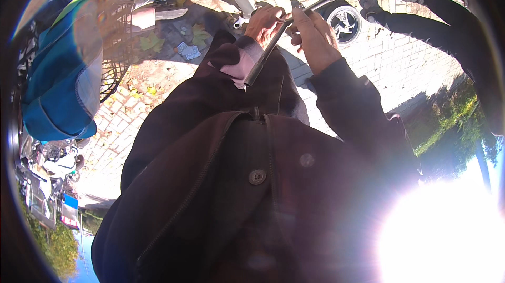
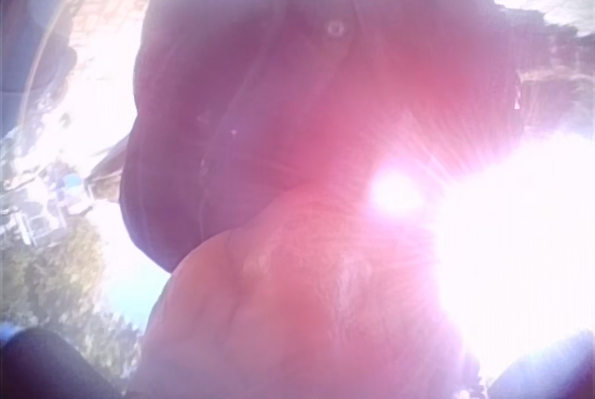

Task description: The person uses a T-handle wrench to loosen and remove a bolt from the scooter's handlebar stem. They then detach the handlebar assembly and set it aside, exposing the internal components of the stem.

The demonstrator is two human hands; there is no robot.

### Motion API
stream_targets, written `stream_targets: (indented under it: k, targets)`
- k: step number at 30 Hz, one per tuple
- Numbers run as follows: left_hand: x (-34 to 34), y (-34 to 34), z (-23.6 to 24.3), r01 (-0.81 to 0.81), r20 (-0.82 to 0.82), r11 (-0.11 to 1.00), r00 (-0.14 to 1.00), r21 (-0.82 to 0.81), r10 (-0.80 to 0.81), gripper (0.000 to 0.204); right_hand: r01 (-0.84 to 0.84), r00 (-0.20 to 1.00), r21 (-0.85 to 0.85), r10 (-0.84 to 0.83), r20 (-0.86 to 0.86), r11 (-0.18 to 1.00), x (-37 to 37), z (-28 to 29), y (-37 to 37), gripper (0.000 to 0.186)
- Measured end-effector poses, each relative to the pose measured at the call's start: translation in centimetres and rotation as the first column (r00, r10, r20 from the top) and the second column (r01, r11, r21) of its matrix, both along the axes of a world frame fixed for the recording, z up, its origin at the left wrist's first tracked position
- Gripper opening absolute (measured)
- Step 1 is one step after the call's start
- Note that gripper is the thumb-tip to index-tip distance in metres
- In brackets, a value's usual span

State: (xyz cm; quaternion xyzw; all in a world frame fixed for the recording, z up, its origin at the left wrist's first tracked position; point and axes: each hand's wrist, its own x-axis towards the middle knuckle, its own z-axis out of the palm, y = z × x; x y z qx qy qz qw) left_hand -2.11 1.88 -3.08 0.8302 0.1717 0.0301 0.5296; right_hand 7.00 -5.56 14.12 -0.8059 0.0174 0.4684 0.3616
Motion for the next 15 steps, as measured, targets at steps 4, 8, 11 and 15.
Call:
stream_targets:
  k: [4,8,11,15]
  targets:
    - [-0.2,0.3,-0.2,0.006,0.088,0.999,0.996,-0.034,-0.003,0.021,-0.508,-0.004,-0.517,0.599,0.801,0.689,4.1,3.6,-0.7,0.065]
    - [-0.2,0.5,-0.3,0.073,0.097,0.997,0.993,0.009,-0.073,0.022,-0.448,-0.445,-0.863,0.779,0.442,0.234,10.0,4.0,-0.3,0.057]
    - [0.2,0.1,-0.5,-0.018,0.139,1.000,0.990,0.006,0.017,0.024,-0.565,-0.239,-0.822,0.938,0.252,0.076,10.9,4.2,-0.9,0.035]
    - [1.0,-0.8,0.1,-0.226,0.194,0.973,0.953,-0.056,0.232,0.036,-0.691,-0.152,-0.721,0.964,0.220,0.056,9.0,6.0,-2.7,0.022]
